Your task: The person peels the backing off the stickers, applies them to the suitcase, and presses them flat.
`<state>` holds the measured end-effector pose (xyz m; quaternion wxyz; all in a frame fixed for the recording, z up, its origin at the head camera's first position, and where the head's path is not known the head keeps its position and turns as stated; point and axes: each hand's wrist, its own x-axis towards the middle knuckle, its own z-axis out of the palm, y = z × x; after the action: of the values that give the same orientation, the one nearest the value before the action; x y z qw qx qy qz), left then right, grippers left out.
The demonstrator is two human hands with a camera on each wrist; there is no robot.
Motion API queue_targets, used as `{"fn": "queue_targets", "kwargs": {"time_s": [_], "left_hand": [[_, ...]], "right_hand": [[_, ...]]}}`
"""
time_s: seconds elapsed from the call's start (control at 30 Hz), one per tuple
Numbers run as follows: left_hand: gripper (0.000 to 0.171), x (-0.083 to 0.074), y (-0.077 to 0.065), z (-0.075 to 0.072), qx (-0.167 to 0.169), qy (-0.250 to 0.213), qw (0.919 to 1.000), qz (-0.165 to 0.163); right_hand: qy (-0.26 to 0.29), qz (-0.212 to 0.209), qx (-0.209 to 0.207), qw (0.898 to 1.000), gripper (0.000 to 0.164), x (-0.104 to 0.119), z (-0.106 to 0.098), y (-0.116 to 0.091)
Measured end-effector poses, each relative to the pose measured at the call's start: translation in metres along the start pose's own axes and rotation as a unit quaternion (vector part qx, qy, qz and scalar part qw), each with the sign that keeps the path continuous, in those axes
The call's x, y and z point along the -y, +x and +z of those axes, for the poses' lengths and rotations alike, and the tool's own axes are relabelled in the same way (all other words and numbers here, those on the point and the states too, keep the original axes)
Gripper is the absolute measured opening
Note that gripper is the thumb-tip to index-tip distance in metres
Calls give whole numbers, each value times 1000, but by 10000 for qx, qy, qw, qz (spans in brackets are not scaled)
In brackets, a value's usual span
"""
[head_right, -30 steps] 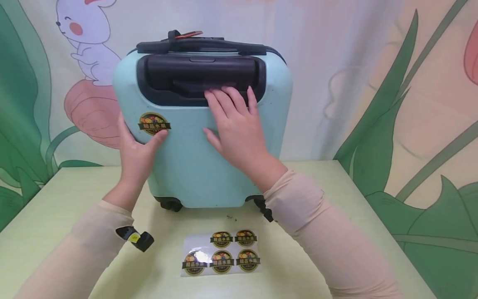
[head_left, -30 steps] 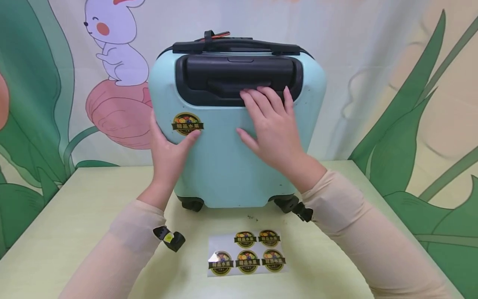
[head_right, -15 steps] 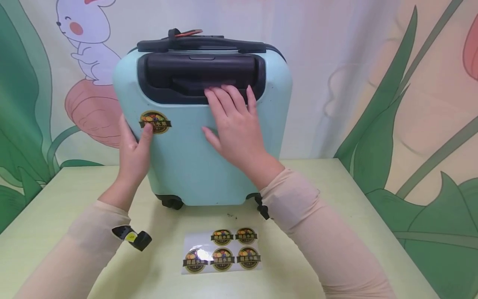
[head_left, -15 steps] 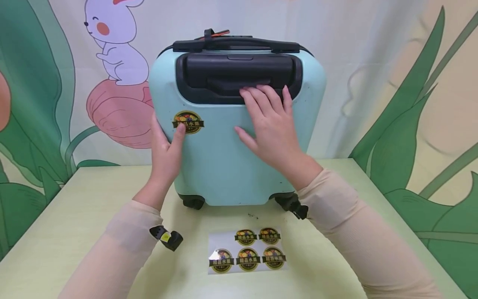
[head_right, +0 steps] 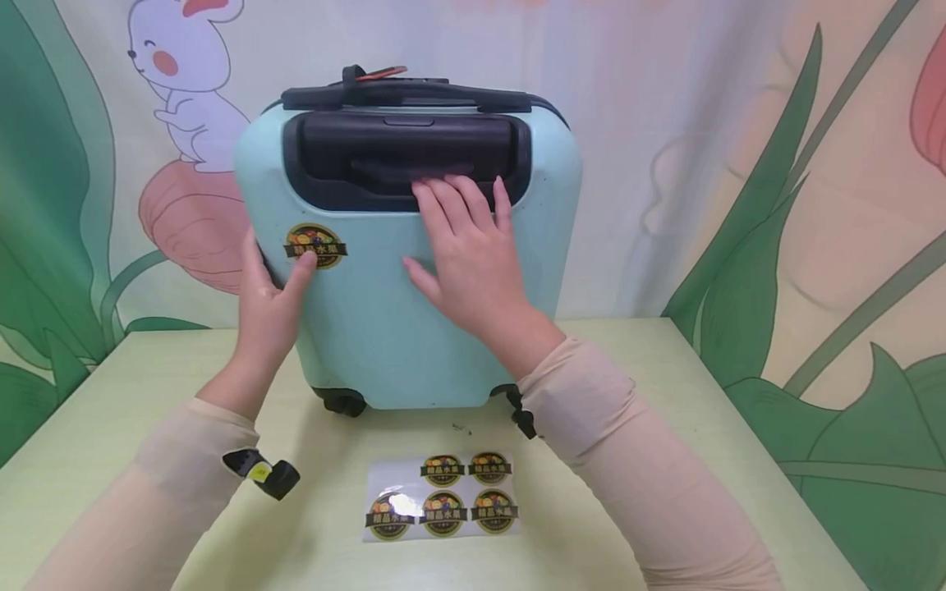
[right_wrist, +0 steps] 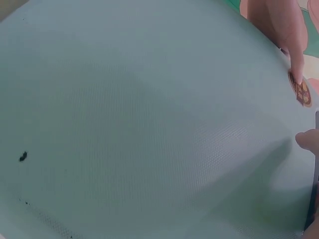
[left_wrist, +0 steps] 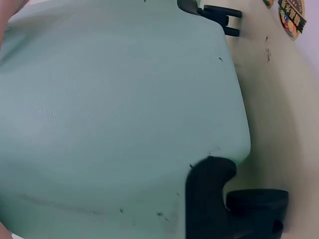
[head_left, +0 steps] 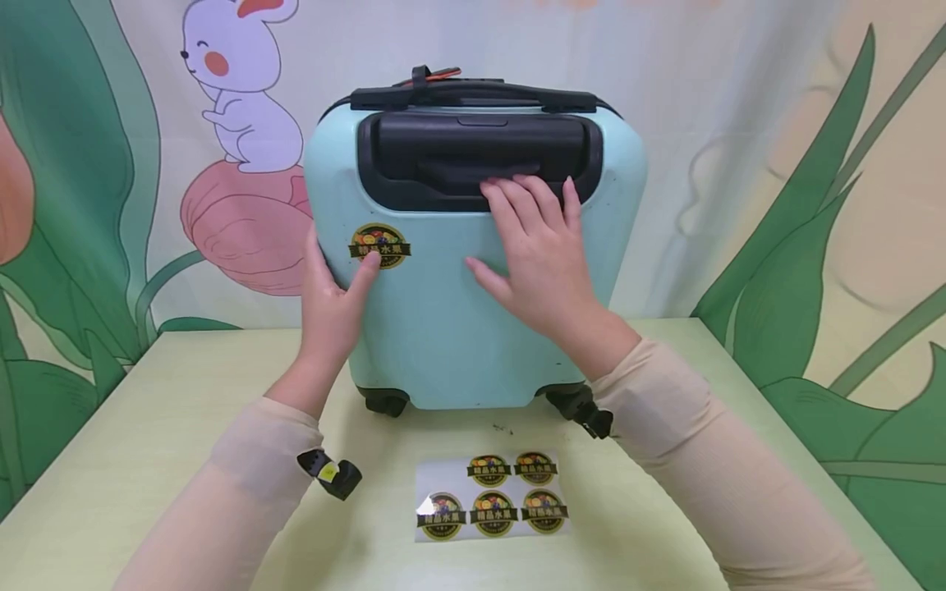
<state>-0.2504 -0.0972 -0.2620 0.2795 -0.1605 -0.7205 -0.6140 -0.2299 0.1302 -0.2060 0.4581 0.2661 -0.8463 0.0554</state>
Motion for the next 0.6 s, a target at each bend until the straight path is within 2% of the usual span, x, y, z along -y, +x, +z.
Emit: {"fn": "queue_targets", "kwargs": {"time_s": [0.17, 0.33, 0.47, 0.6], "left_hand": [[89, 1, 4, 2, -103, 102, 9995, -287], [100, -3, 6, 6, -310, 192, 9989, -306], [96, -8, 8, 9, -440, 260, 9981, -333], [86, -5, 7, 9, -409, 372, 9982, -248]], "right_hand": [[-21, 48, 32, 10000, 65, 0, 1, 0], [-44, 46, 101, 9999, 65, 0, 2, -2], [-30, 12, 79, 10000, 66, 0, 1, -3], [-19, 8, 80, 10000, 66, 0, -1, -2]]}}
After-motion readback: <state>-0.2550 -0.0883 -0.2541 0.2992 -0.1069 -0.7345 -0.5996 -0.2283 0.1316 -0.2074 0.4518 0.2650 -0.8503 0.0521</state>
